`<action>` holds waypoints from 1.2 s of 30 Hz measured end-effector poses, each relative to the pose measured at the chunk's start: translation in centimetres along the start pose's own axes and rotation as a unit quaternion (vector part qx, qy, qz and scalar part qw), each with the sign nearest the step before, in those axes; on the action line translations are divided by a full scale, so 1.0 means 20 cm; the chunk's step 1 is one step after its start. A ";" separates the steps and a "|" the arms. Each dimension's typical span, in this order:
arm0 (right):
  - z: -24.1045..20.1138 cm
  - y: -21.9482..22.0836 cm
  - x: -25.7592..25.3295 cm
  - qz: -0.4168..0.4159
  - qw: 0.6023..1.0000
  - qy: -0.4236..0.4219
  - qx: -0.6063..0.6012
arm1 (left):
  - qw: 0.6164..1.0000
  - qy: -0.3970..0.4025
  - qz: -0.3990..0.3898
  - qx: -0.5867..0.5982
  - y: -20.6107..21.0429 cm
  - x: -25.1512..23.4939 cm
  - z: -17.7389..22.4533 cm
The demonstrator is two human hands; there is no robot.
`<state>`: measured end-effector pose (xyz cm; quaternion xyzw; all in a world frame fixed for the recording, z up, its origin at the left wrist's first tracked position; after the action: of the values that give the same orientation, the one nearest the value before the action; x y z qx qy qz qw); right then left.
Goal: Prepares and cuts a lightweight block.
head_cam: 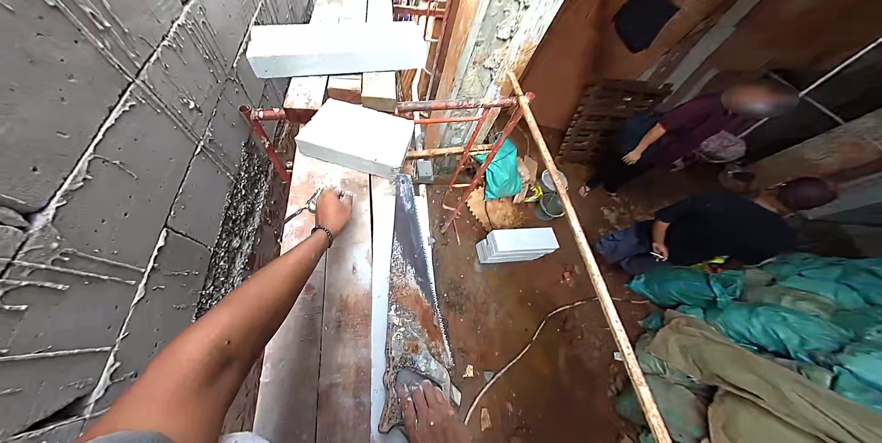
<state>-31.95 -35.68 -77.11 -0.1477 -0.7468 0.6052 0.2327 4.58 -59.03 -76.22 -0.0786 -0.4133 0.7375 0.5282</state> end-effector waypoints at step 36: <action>-0.19 0.05 0.57 0.131 0.863 0.420 -0.248 | 0.971 -0.023 -0.210 -0.111 0.16 0.79 -0.32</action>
<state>-39.61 -26.58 -75.55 -0.5371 -0.6776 0.3056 0.3987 -0.97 -42.70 -77.45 -0.0310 -0.5123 0.5610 0.6496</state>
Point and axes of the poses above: each hand's wrist, its own x-axis away from the middle knuckle, its own y-axis out of the palm, z = x × y, the point moved 2 cm from there along -x, towards the middle knuckle, and after that the axes turned 12 degrees about -z, right-handed, at the moved point
